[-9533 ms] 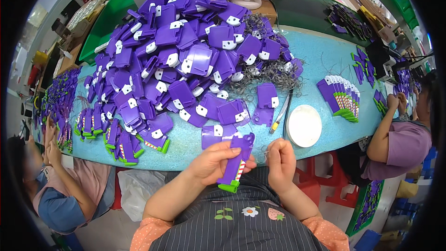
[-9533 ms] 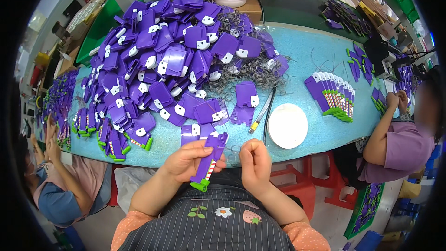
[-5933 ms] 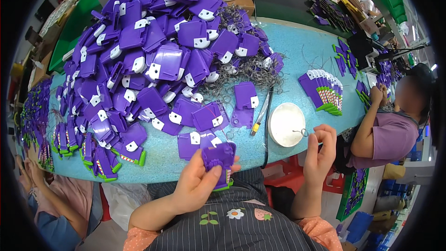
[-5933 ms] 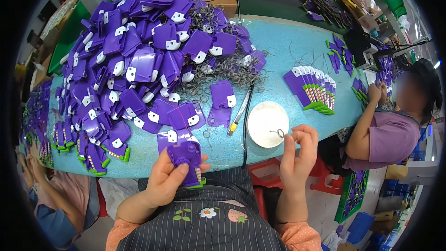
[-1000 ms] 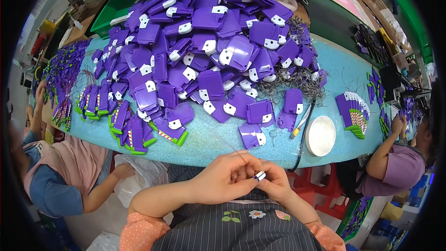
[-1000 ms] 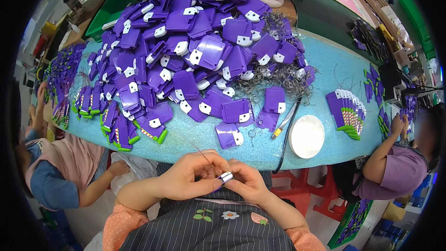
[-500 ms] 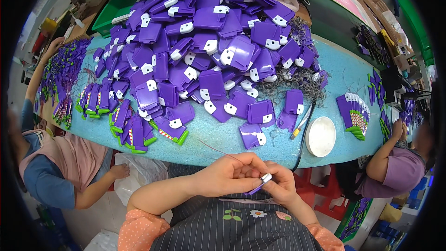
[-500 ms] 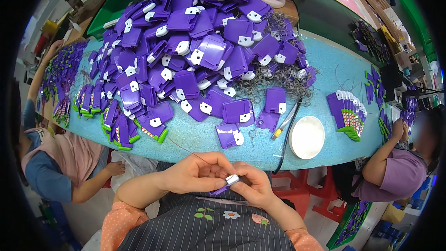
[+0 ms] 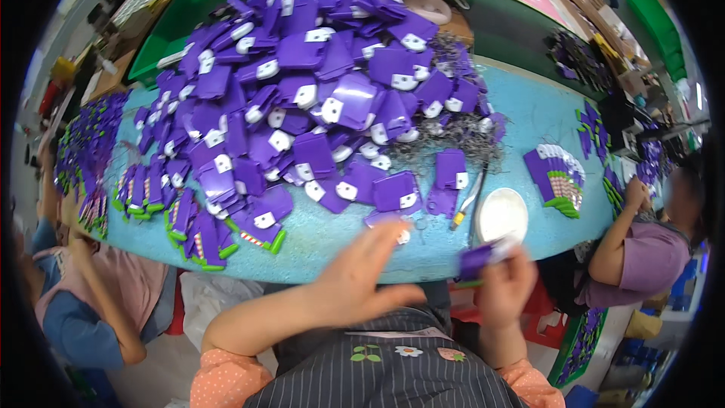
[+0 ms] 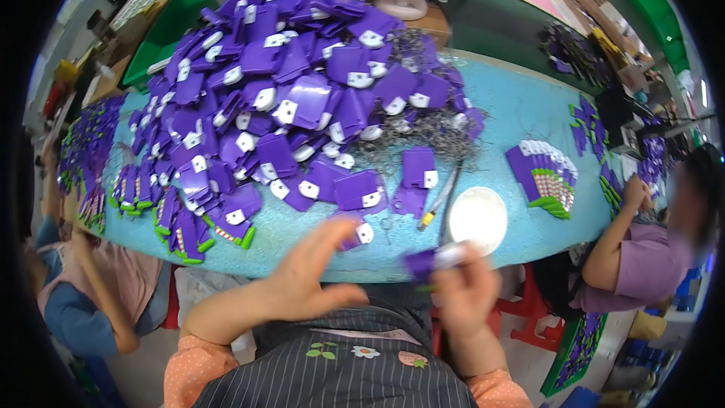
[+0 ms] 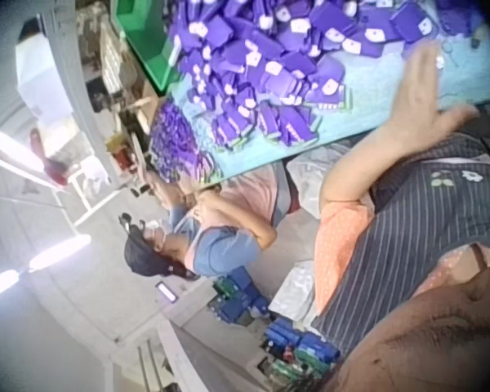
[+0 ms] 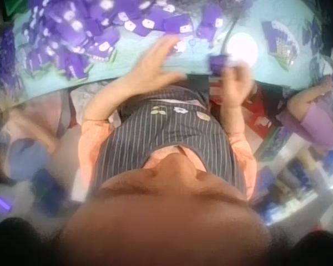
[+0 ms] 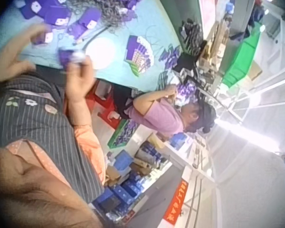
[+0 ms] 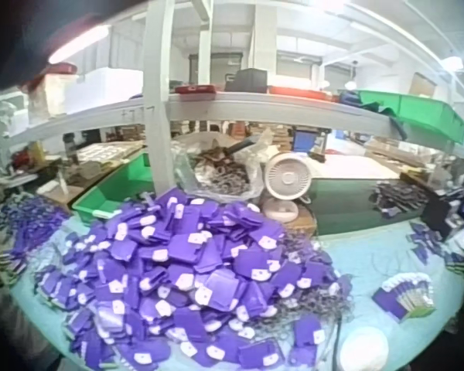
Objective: The person assembles purple plastic components by hand at a factory workstation. They pick up a purple housing, insert a white internal piece, and attach a green base, then place the finished unit on the table. The process is repeated continuously with a large pile of parts available.
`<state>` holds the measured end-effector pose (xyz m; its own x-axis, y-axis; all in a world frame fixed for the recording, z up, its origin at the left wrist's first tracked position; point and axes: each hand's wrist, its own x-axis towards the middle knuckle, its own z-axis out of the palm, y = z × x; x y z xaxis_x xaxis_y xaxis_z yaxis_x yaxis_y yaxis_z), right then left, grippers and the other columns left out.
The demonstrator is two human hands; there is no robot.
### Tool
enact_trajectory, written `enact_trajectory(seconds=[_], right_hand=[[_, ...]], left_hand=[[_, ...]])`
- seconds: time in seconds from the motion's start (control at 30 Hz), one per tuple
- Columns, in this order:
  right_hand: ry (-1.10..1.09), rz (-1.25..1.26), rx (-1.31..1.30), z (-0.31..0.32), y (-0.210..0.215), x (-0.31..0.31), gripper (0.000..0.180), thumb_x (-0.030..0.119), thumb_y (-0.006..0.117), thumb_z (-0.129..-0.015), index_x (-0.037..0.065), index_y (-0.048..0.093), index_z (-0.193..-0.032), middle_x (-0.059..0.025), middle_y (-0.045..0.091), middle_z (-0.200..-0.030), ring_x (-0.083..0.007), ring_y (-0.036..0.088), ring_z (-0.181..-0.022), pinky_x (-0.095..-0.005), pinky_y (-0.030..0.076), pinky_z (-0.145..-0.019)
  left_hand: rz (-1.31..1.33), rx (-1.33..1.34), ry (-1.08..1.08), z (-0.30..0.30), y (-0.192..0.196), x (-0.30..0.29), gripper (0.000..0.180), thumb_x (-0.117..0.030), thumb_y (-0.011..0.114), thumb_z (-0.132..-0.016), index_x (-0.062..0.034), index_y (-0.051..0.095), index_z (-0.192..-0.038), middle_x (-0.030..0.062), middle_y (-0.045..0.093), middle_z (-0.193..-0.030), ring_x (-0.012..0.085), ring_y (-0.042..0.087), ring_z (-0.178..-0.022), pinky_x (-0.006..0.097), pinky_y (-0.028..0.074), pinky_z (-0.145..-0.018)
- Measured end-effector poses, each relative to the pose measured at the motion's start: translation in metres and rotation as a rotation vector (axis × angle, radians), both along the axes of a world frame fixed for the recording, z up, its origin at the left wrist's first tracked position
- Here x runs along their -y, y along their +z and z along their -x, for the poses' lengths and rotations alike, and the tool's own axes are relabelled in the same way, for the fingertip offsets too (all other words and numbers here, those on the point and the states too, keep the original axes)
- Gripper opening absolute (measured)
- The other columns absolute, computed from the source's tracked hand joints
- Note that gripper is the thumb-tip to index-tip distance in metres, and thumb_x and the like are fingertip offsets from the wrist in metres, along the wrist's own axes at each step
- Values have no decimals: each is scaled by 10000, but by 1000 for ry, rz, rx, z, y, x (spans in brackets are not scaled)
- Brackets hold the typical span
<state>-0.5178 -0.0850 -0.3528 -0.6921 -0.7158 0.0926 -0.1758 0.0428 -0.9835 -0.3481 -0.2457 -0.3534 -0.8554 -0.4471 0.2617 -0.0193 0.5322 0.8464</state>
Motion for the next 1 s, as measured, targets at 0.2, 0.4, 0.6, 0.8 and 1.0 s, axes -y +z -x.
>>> enact_trajectory(seconds=[0.2,0.4,0.6,0.8,1.0], right_hand=[[-372,2,-439,160,-2,2,115,57,626,-841,22,552,-922,18,549,-816,-57,488,-715,-191,391,-645],[-394,-501,-1229,186,-31,22,271,95,723,-692,27,581,-912,-118,563,-847,-266,524,-813,-356,413,-741],[75,-221,-840,56,5,41,612,93,764,-612,-34,485,-1141,-194,528,-1045,-352,528,-942,-400,425,-815],[711,-181,-565,-43,4,55,717,163,788,-629,-45,439,-1219,-195,502,-1047,-339,533,-922,-406,466,-763],[732,-48,-484,-80,-13,74,689,123,784,-628,-52,453,-1206,-201,501,-1083,-332,550,-906,-378,485,-751]], left_hand=[[604,250,217,46,-20,48,508,-104,703,-697,58,496,-1131,223,458,-1240,378,445,-1095,455,356,-916],[639,77,232,43,-17,41,308,-69,680,-731,24,516,-974,216,530,-1141,344,520,-1017,439,411,-831],[-459,159,265,-10,-7,-13,296,-135,564,-870,41,453,-1081,189,641,-760,360,627,-626,432,478,-569],[-607,22,-30,-48,-15,-36,582,-82,463,-886,29,196,-1390,206,596,-916,305,634,-783,345,483,-689],[-439,270,174,-92,-13,-19,482,-28,426,-880,41,297,-1339,203,612,-959,301,647,-840,348,499,-742]])
